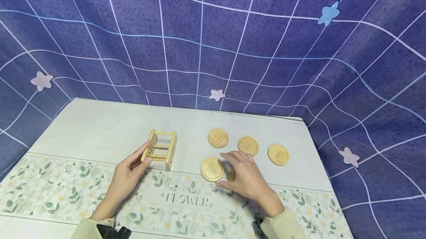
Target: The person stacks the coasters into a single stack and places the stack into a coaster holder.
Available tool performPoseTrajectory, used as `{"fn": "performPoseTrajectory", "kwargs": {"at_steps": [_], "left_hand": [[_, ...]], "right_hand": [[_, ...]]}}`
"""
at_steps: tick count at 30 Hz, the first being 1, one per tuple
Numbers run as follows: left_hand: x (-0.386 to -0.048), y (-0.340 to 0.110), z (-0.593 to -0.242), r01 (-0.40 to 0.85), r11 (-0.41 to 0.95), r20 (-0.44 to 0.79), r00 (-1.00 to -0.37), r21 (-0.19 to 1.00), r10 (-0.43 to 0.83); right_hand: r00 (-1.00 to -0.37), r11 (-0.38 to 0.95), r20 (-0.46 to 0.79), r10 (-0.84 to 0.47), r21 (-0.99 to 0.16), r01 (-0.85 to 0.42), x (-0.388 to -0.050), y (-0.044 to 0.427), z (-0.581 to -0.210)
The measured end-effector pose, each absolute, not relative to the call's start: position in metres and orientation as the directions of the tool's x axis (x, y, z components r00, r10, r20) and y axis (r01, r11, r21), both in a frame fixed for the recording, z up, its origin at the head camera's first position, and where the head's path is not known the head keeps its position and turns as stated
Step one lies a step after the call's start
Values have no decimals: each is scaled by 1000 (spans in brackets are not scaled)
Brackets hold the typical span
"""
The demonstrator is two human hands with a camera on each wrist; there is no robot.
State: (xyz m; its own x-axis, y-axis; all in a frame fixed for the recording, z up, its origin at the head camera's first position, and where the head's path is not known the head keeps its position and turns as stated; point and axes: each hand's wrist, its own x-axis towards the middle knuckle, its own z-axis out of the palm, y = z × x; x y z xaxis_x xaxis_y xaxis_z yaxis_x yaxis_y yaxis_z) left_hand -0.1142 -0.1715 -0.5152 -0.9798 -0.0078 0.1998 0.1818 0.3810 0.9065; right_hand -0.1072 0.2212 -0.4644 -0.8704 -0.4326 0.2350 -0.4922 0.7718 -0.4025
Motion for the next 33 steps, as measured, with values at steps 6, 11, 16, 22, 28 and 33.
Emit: {"fn": "performPoseTrajectory", "kwargs": {"at_steps": [6, 11, 16, 22, 28, 33], "left_hand": [[-113, -172, -515, 179, 378, 197, -980, 908, -9], [-113, -172, -515, 179, 374, 196, -981, 910, -8], [-114, -171, -515, 183, 373, 200, -980, 910, -5], [-114, -170, -514, 176, 372, 193, -981, 911, -8], [-113, -171, -514, 169, 375, 186, -983, 911, -9], [-113, -171, -514, 176, 374, 193, -981, 911, -9]], "right_hand": [[-869, 773, 231, -437, -397, -494, -108, 220, -462], [-865, 770, 224, -450, -393, -503, -110, 217, -463], [-866, 770, 223, -448, -396, -500, -112, 215, -465], [-868, 773, 225, -443, -394, -497, -113, 216, -466], [-865, 774, 209, -456, -386, -501, -115, 213, -467], [-869, 771, 183, -461, -403, -494, -117, 208, -467]]}}
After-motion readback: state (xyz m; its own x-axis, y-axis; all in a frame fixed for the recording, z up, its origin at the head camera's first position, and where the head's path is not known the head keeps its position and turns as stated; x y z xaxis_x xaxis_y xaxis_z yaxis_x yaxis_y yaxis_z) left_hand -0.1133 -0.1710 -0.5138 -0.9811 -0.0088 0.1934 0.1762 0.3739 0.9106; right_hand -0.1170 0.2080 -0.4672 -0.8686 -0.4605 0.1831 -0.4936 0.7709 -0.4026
